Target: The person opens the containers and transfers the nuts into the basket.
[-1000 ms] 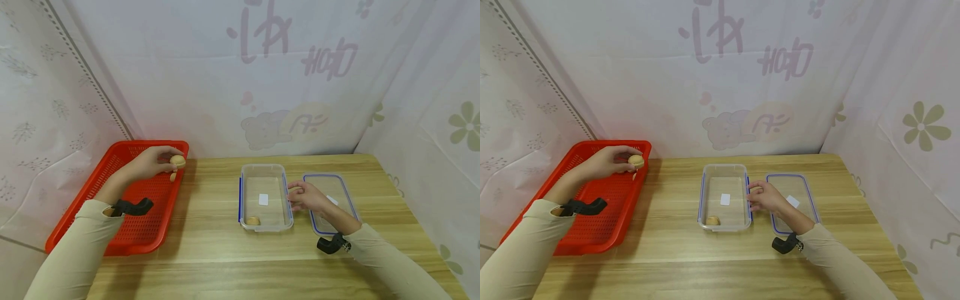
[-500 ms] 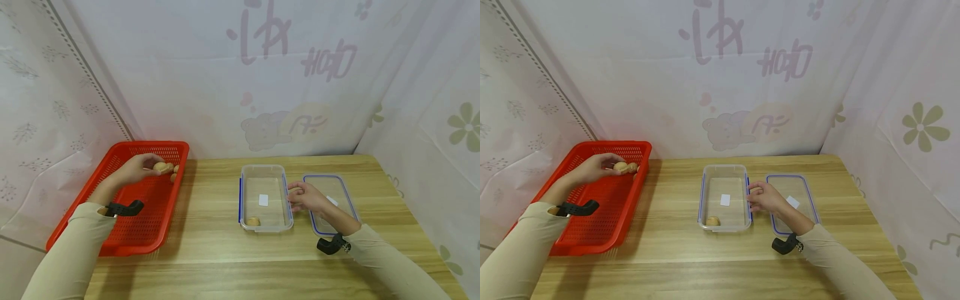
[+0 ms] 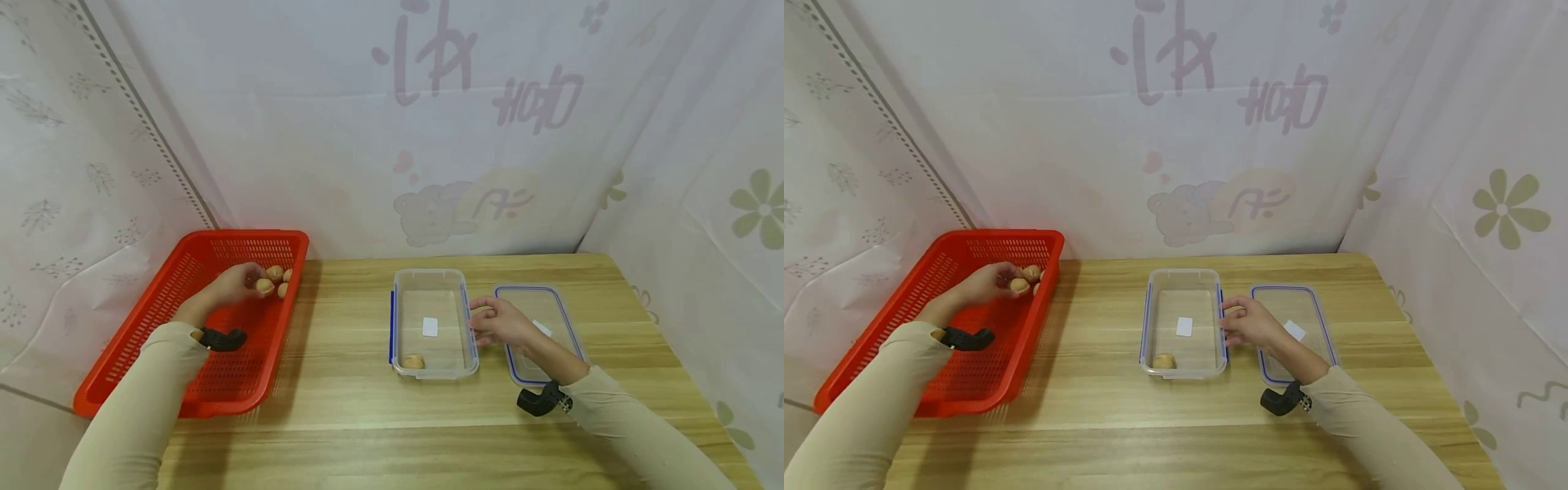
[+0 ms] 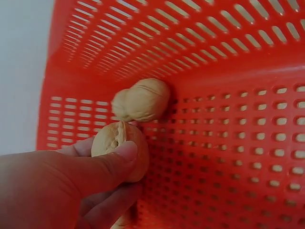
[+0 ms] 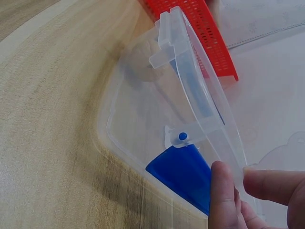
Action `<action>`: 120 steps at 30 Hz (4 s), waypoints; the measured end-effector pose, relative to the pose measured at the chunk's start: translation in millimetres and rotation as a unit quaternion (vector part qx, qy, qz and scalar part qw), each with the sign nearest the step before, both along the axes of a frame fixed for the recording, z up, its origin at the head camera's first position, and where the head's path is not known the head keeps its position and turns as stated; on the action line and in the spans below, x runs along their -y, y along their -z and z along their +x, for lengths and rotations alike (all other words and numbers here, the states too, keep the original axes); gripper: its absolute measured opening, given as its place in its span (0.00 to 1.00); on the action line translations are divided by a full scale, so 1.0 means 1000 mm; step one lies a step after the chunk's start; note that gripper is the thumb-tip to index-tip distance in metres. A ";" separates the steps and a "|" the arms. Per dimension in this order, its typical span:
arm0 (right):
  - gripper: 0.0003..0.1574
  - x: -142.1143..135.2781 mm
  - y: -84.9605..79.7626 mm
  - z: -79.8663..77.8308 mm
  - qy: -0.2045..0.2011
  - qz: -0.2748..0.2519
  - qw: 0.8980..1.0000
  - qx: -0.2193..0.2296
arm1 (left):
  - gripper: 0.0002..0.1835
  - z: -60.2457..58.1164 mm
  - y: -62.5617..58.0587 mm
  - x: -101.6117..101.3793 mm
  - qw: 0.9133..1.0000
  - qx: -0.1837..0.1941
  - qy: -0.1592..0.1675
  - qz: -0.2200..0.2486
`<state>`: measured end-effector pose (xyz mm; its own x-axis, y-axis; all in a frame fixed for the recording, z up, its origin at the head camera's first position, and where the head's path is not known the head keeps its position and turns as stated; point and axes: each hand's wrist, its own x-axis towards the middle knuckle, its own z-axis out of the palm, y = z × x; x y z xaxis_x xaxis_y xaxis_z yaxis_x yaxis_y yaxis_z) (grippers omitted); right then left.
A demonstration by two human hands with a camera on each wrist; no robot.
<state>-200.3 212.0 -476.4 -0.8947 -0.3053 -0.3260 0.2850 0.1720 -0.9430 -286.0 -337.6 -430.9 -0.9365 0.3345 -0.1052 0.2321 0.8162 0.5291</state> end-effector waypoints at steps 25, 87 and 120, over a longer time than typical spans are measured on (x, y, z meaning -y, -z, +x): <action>0.29 -0.001 0.002 -0.001 0.001 -0.001 1.000 0.001 | 0.20 0.000 0.009 -0.006 1.000 -0.017 -0.016 0.000; 0.30 -0.002 0.002 -0.002 -0.005 -0.003 1.000 0.003 | 0.36 0.056 -0.059 -0.236 0.950 -0.082 0.263 -0.144; 0.30 -0.002 0.002 -0.002 -0.007 -0.003 1.000 -0.001 | 0.22 0.063 -0.007 -0.309 0.890 0.114 0.401 -0.184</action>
<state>-202.2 214.0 -477.9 -0.8911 -0.3196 -0.3222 0.2809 0.1694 -0.9447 -222.8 -28.6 -423.9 -0.3527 0.7895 -0.5023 0.7395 0.5641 0.3673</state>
